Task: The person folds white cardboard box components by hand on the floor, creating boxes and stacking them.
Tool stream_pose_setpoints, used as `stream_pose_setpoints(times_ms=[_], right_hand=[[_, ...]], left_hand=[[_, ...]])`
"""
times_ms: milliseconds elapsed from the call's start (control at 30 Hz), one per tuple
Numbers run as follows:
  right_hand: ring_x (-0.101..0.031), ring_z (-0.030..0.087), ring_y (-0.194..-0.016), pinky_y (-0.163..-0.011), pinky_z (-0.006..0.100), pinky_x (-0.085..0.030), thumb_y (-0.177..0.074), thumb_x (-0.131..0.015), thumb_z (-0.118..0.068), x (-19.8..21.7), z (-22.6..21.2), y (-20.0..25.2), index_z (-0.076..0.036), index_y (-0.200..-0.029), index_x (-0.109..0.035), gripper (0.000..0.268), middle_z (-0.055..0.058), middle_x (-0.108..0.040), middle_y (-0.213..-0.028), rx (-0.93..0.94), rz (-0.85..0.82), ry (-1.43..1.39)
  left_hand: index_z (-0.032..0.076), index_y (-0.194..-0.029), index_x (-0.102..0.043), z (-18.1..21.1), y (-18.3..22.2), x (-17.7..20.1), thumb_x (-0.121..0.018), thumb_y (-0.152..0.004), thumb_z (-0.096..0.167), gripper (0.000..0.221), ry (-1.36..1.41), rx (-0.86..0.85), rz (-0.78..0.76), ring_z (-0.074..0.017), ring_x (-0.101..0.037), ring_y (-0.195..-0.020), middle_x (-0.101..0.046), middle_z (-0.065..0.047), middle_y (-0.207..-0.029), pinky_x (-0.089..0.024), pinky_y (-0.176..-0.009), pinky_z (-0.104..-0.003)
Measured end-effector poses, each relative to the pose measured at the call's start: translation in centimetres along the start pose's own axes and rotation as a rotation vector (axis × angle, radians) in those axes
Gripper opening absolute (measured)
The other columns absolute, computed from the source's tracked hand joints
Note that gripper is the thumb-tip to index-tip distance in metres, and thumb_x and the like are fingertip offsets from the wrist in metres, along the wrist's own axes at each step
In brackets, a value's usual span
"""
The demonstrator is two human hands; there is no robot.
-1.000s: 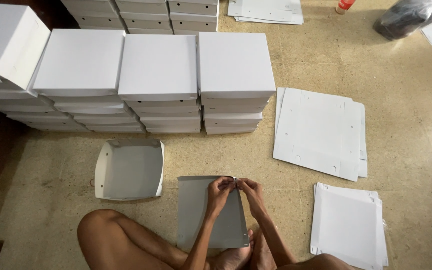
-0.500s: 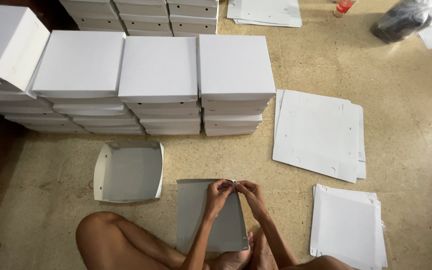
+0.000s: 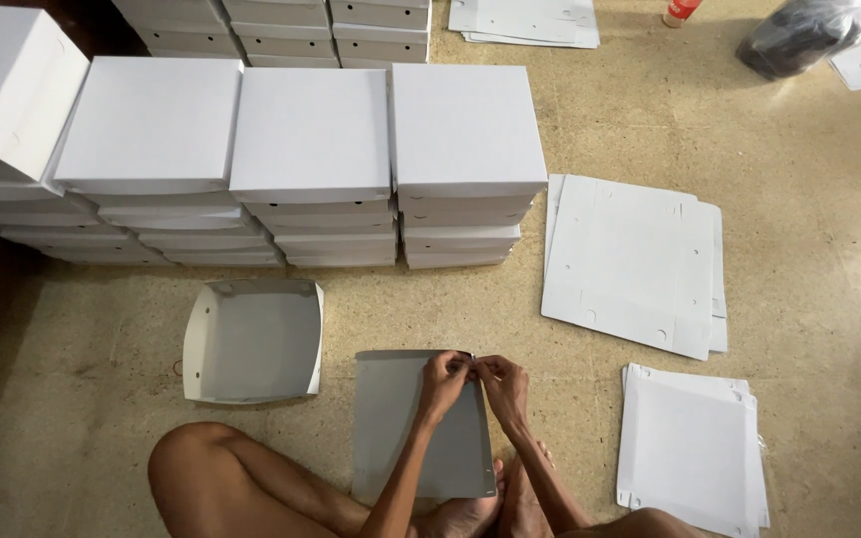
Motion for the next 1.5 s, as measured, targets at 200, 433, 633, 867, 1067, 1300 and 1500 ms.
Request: stream_pose_setpoints(times_ms=[200, 433, 633, 867, 1067, 1300, 1500], right_hand=[[-0.073, 0.027, -0.074, -0.08, 0.045, -0.056, -0.085, -0.071, -0.013, 0.7, 2.1, -1.0, -0.005, -0.08, -0.079, 0.012, 0.012, -0.072, -0.064, -0.01, 0.069, 0.041], [-0.072, 0.033, -0.074, -0.075, 0.047, -0.056, -0.083, -0.073, -0.016, 1.1, 2.9, -1.6, -0.007, -0.08, -0.08, 0.012, 0.014, -0.071, -0.063, 0.018, 0.076, 0.107], [-0.069, 0.029, -0.06, -0.061, 0.038, -0.053, -0.082, -0.075, -0.019, 0.8, 4.6, -2.9, -0.007, -0.075, -0.08, 0.015, 0.012, -0.066, -0.058, -0.013, 0.074, 0.168], [-0.067, 0.032, -0.058, -0.057, 0.039, -0.051, -0.079, -0.073, -0.016, 0.3, 7.0, -4.3, -0.004, -0.073, -0.077, 0.015, 0.013, -0.064, -0.056, 0.002, 0.065, 0.26], [-0.066, 0.038, -0.063, -0.059, 0.045, -0.05, -0.077, -0.071, -0.019, 0.0, 7.6, -5.2, -0.004, -0.072, -0.076, 0.017, 0.015, -0.065, -0.057, 0.052, 0.077, 0.318], [-0.065, 0.04, -0.063, -0.06, 0.044, -0.05, -0.075, -0.071, -0.016, -0.5, 8.5, -6.6, -0.003, -0.072, -0.075, 0.015, 0.017, -0.063, -0.057, 0.089, 0.09, 0.323], [-0.068, 0.035, -0.065, -0.063, 0.04, -0.051, -0.078, -0.069, -0.019, -0.8, 9.4, -7.9, -0.006, -0.078, -0.078, 0.016, 0.014, -0.067, -0.061, 0.076, 0.051, 0.302]], left_hand=[[-0.001, -0.09, -0.072, 1.0, -0.1, -1.9, -0.057, -0.088, 0.015, 0.023, -0.105, -0.038, 0.006, -0.0409, -0.07, -0.079, -0.07, -0.026, -0.084, -0.056, -0.066, -0.047], [-0.006, -0.089, -0.071, 1.7, 0.1, -2.5, -0.053, -0.087, 0.011, 0.025, -0.129, -0.065, 0.01, -0.0427, -0.068, -0.073, -0.068, -0.03, -0.078, -0.053, -0.061, -0.046], [-0.008, -0.082, -0.069, -0.1, -1.1, -3.1, -0.055, -0.089, 0.011, 0.025, -0.133, -0.105, 0.084, -0.0399, -0.068, -0.062, -0.068, -0.027, -0.071, -0.05, -0.052, -0.045], [-0.008, -0.077, -0.07, -1.7, -2.1, -4.1, -0.058, -0.088, 0.008, 0.023, -0.107, -0.142, 0.178, -0.0339, -0.067, -0.055, -0.068, -0.023, -0.066, -0.051, -0.048, -0.039], [-0.001, -0.079, -0.065, -0.7, -1.1, -4.5, -0.063, -0.087, 0.006, 0.011, -0.19, -0.288, 0.287, -0.0397, -0.069, -0.067, -0.068, -0.022, -0.071, -0.055, -0.058, -0.044], [-0.01, -0.097, -0.065, 1.3, 2.0, -5.0, -0.05, -0.095, 0.0, 0.019, -0.23, -0.392, 0.243, -0.0476, -0.059, -0.082, -0.057, -0.025, -0.084, -0.055, -0.073, -0.044], [0.005, -0.099, -0.071, -5.2, -2.7, -6.2, -0.057, -0.093, 0.021, 0.022, -0.299, -0.185, 0.255, -0.0411, -0.06, -0.092, -0.059, -0.015, -0.094, -0.045, -0.083, -0.067]])
Point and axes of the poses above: each hand's wrist, its own y-axis away from the middle knuckle, its own x-axis out of the back of the hand, z = x × y, the point moved 3 cm from there along -y, towards the middle knuckle
